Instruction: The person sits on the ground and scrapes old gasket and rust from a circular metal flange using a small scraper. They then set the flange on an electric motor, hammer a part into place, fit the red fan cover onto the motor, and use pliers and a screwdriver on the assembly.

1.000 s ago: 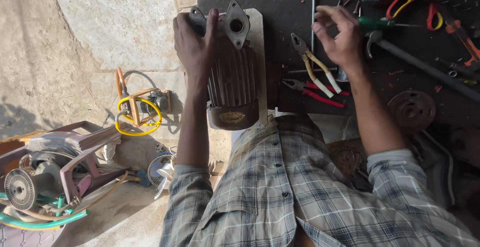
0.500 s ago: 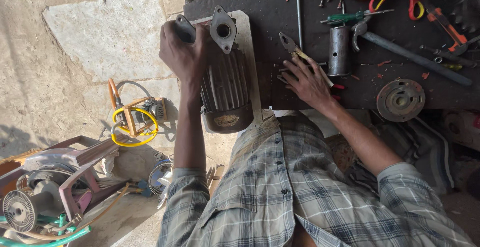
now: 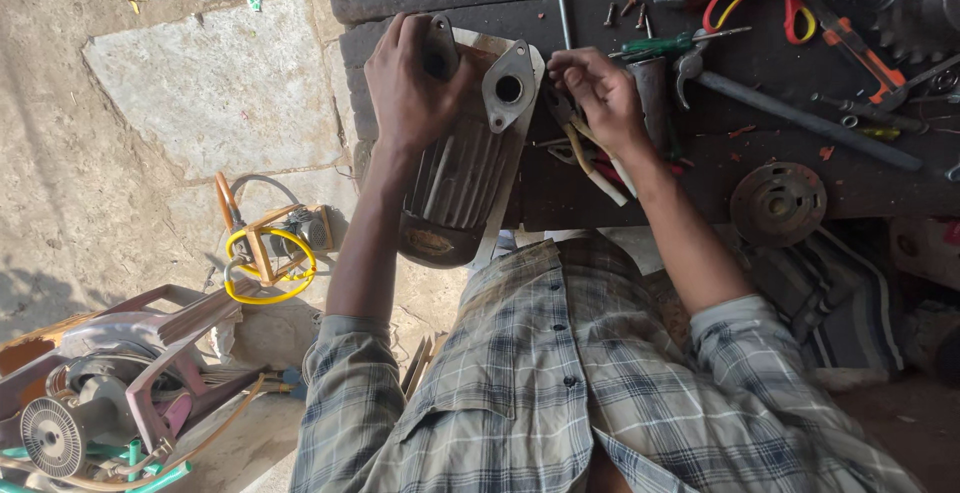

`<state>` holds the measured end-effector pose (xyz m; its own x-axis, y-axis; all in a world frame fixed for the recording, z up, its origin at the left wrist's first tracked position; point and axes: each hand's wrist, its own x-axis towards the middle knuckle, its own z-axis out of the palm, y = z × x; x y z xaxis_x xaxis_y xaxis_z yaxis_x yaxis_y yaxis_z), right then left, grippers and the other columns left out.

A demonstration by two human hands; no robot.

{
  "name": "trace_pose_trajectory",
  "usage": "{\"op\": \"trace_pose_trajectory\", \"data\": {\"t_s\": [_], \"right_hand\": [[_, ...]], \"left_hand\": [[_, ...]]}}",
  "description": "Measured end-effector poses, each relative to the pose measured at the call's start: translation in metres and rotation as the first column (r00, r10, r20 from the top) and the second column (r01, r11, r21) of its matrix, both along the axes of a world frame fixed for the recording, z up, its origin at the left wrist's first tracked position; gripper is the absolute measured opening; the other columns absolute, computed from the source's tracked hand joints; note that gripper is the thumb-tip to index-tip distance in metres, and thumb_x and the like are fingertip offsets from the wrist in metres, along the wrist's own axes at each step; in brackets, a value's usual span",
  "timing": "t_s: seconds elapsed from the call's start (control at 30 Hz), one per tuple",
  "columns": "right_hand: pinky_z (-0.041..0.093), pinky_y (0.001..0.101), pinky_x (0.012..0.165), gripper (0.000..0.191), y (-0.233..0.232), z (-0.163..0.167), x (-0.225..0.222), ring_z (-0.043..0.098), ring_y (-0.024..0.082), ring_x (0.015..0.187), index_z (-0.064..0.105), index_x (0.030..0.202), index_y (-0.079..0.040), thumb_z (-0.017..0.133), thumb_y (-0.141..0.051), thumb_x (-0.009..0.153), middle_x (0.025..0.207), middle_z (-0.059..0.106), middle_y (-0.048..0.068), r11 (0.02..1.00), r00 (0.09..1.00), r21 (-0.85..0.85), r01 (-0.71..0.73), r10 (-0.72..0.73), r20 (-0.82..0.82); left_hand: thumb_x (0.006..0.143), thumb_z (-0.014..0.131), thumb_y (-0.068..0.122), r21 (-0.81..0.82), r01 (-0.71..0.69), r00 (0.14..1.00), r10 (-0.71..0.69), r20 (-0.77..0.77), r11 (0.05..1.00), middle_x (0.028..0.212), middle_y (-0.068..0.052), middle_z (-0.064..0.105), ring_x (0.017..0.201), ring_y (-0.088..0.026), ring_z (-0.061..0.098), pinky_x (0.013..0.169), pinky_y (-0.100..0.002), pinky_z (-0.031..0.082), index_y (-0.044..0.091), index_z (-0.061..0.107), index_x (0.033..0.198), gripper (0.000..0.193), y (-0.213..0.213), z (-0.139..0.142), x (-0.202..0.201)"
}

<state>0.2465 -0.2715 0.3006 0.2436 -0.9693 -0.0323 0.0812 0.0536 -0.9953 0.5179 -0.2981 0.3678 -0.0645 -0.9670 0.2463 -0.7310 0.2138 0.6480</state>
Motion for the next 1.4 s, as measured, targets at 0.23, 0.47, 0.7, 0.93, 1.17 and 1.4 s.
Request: {"op": "trace_pose_trajectory", "data": {"t_s": [0.23,0.47,0.7,0.93,1.17,1.4], "right_hand": [[0.058,0.0299,0.091,0.027,-0.094,0.007,0.042,0.069,0.013,0.103,0.074,0.124,-0.006,0.069,-0.018,0.1,0.113,0.073,0.005,0.865,0.883,0.19,-0.464,0.47,0.018],[0.057,0.0304,0.098,0.029,-0.119,0.006,0.024,0.07,0.015,0.108,0.076,0.121,-0.006,0.076,-0.014,0.093,0.117,0.074,0.005,0.814,0.812,0.074,-0.576,0.58,-0.062],[0.059,0.0325,0.094,0.028,-0.131,0.003,0.024,0.07,0.016,0.104,0.075,0.12,-0.007,0.076,-0.017,0.093,0.113,0.072,0.004,0.778,0.781,0.124,-0.616,0.623,-0.028],[0.058,0.0279,0.084,0.023,-0.136,-0.001,0.036,0.069,0.009,0.094,0.07,0.113,-0.004,0.068,-0.023,0.099,0.101,0.073,0.001,0.766,0.726,0.163,-0.622,0.642,-0.246],[0.048,0.0299,0.065,0.028,-0.128,0.002,0.054,0.058,0.011,0.075,0.07,0.102,0.0,0.067,-0.027,0.108,0.084,0.066,0.003,0.85,0.787,0.256,-0.461,0.525,-0.324],[0.054,0.0313,0.102,0.04,-0.059,0.005,0.003,0.067,0.015,0.118,0.064,0.134,-0.002,0.057,-0.033,0.11,0.126,0.07,0.009,0.919,0.912,-0.052,-0.391,0.379,-0.159]], "left_hand": [[0.094,0.079,0.035,-0.01,-0.053,0.997,0.053,-0.062,0.999,0.117,-0.017,0.064,0.106,-0.035,0.067,0.09,-0.046,0.053,-0.001,0.057,0.131,0.056,0.024,0.036,-0.028],[0.102,0.065,0.028,0.145,-0.442,0.88,0.459,-0.118,0.885,0.108,-0.009,0.064,0.099,-0.025,0.066,0.084,-0.04,0.054,0.006,0.069,0.11,0.023,0.104,0.054,-0.047],[0.091,0.077,0.04,-0.074,-0.498,0.811,0.494,0.313,0.864,0.091,-0.007,0.059,0.084,-0.025,0.056,0.071,-0.041,0.046,0.008,0.064,0.083,0.035,0.099,0.033,-0.084],[0.093,0.081,0.036,-0.172,-0.506,0.792,0.534,0.297,0.845,0.074,-0.004,0.053,0.068,-0.019,0.052,0.059,-0.036,0.045,0.01,0.056,0.069,0.044,0.092,0.021,-0.074],[0.093,0.08,0.03,-0.156,-0.48,0.832,0.504,0.233,0.863,0.074,-0.003,0.053,0.069,-0.019,0.052,0.057,-0.037,0.044,0.01,0.056,0.067,0.041,0.097,0.021,-0.066],[0.093,0.079,0.033,-0.168,-0.446,0.838,0.476,0.265,0.879,0.077,-0.005,0.055,0.073,-0.02,0.053,0.058,-0.037,0.044,0.01,0.057,0.071,0.039,0.1,0.026,-0.065]]}}
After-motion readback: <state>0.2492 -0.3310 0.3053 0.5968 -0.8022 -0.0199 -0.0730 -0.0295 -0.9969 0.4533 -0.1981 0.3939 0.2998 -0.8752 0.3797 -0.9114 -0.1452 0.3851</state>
